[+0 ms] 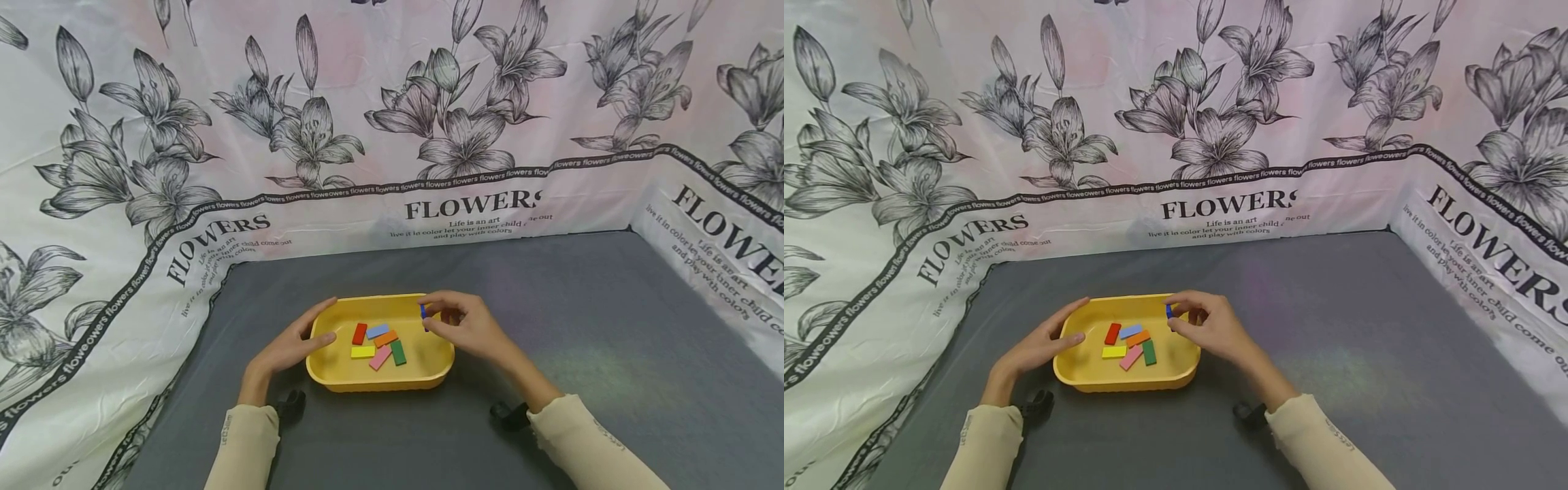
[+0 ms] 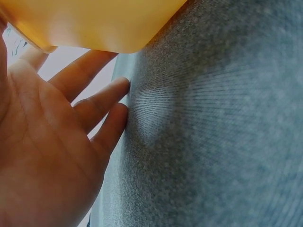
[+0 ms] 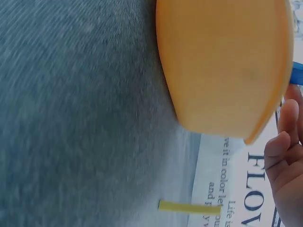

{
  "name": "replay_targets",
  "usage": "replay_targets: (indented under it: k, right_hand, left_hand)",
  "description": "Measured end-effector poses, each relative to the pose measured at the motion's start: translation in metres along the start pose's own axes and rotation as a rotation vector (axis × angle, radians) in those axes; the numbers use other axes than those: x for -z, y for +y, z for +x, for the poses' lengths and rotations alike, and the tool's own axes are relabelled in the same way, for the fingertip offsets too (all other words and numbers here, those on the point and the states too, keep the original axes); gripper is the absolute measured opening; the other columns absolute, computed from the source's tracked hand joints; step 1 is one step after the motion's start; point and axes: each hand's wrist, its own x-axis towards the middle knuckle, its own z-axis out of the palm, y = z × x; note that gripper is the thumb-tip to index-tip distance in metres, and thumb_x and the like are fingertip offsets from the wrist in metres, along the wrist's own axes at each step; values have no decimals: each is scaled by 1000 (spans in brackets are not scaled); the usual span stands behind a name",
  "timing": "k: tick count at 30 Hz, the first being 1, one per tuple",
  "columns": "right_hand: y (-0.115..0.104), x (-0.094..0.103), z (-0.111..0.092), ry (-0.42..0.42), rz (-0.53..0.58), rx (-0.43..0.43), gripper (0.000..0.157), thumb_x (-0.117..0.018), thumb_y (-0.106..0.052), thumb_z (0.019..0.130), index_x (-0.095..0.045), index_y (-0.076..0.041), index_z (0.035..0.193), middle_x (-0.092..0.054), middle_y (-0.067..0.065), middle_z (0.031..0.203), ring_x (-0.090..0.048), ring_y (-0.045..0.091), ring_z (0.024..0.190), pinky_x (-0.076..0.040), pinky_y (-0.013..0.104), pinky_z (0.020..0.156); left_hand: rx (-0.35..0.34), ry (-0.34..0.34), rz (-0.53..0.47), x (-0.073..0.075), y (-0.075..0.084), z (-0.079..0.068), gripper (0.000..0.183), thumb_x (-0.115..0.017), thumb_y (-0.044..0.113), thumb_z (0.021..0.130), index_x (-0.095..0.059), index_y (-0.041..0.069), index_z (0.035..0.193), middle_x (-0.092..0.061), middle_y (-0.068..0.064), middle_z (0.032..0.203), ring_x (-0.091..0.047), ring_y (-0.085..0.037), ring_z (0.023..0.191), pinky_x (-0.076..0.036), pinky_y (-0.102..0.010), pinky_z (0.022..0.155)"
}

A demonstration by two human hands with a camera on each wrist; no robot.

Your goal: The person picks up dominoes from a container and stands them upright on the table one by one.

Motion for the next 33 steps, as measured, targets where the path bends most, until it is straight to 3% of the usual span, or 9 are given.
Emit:
replay_targets:
  k: [7,16,23,28,33]
  right_hand:
    - [3,18,-5,44,17,-14,29,-75,-8,91,-73,-16,118,-78,8,99,-47,14,61,-39,23,54]
    - [13,42,-13,142,17,-24,31,-74,-7,92,-72,-14,122,-77,11,102,-59,14,74,-48,25,65]
    - [24,65,-26,204,0,-91,30,-73,-11,94,-71,-10,124,-76,7,103,-66,16,77,-54,24,66]
    - [37,77,-36,170,-5,-145,29,-71,-14,96,-69,-10,125,-76,1,105,-68,13,86,-57,26,71]
    - [51,81,-44,110,-21,-216,33,-71,-17,97,-67,-6,128,-74,8,111,-68,4,91,-58,28,74]
  left_hand:
    - [0,-1,4,1,1,0,69,-63,30,101,-28,39,160,-25,-4,169,-40,-35,146,-33,-61,120]
    - [5,-5,-3,2,-1,0,70,-64,32,101,-28,39,159,-26,-3,168,-40,-34,146,-33,-59,121]
    - [12,-5,-3,1,-1,1,70,-64,32,101,-28,40,159,-24,-2,169,-35,-35,149,-29,-62,122]
    - [14,-3,-2,1,0,1,70,-64,31,100,-28,39,159,-24,-3,169,-35,-35,149,-28,-62,122]
    - [10,-3,0,0,0,0,70,-64,30,100,-28,38,160,-25,-3,169,-36,-35,148,-30,-61,121]
